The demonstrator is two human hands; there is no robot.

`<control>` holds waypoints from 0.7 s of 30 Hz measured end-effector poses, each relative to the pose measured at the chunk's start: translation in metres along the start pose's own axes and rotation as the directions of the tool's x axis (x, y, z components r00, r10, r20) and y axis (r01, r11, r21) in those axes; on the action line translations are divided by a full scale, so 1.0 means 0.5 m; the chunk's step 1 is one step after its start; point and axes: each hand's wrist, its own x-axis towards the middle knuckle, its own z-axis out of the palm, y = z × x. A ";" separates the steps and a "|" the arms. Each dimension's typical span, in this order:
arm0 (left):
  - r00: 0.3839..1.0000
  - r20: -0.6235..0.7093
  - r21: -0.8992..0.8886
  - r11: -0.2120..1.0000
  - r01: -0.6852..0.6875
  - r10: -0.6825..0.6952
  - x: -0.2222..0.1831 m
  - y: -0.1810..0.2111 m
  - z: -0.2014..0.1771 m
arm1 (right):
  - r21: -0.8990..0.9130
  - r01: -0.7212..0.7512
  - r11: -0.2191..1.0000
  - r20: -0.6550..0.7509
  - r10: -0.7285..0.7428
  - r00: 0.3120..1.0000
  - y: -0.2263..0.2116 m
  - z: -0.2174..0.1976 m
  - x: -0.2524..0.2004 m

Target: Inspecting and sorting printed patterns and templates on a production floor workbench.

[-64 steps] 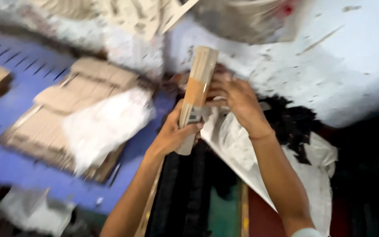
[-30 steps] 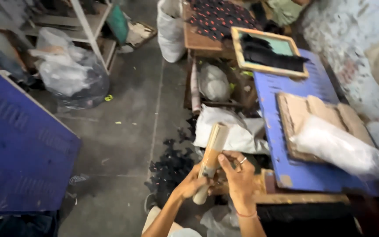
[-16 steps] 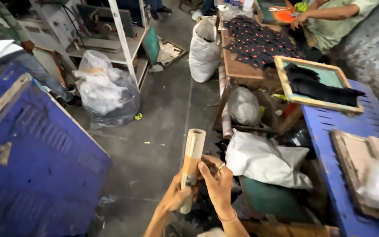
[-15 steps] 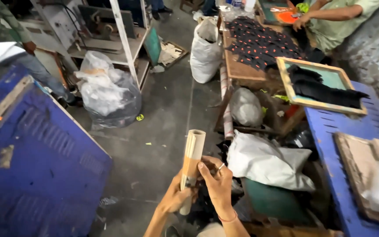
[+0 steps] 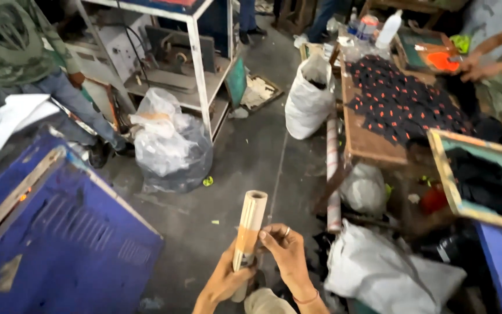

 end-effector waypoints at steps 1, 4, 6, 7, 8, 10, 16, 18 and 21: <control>1.000 -0.008 0.033 0.999 0.016 -0.015 0.030 0.002 -0.010 | 0.030 -0.033 0.999 0.029 0.032 0.999 0.000 0.002 0.040; 0.997 -0.046 0.101 0.993 -0.062 0.067 0.127 0.016 -0.042 | 0.020 -0.058 0.998 0.095 0.056 0.994 0.015 0.006 0.163; 0.983 -0.088 0.140 0.979 -0.146 0.159 0.180 0.036 -0.063 | -0.017 -0.060 0.998 0.139 0.062 0.988 0.029 0.013 0.237; 0.982 -0.124 0.130 0.983 -0.127 0.144 0.205 0.047 -0.069 | -0.017 -0.048 0.999 0.191 0.051 0.980 0.034 0.014 0.269; 0.979 -0.160 0.118 0.987 -0.109 0.127 0.229 0.058 -0.076 | -0.016 -0.037 0.999 0.243 0.039 0.969 0.041 0.015 0.302; 0.981 -0.169 0.051 0.995 -0.084 0.092 0.279 0.086 -0.098 | 0.004 -0.055 0.998 0.269 0.052 0.962 0.028 0.039 0.366; 0.970 -0.238 -0.002 0.999 -0.048 0.047 0.446 0.113 -0.212 | -0.041 -0.072 0.997 0.176 0.078 0.981 -0.009 0.137 0.542; 0.964 -0.265 -0.015 0.999 -0.035 0.030 0.488 0.133 -0.255 | -0.072 -0.049 0.996 0.135 0.058 0.989 0.029 0.149 0.598; 0.970 -0.210 0.134 0.986 -0.099 0.126 0.564 0.190 -0.335 | -0.089 0.034 0.995 0.170 -0.019 0.985 0.069 0.176 0.711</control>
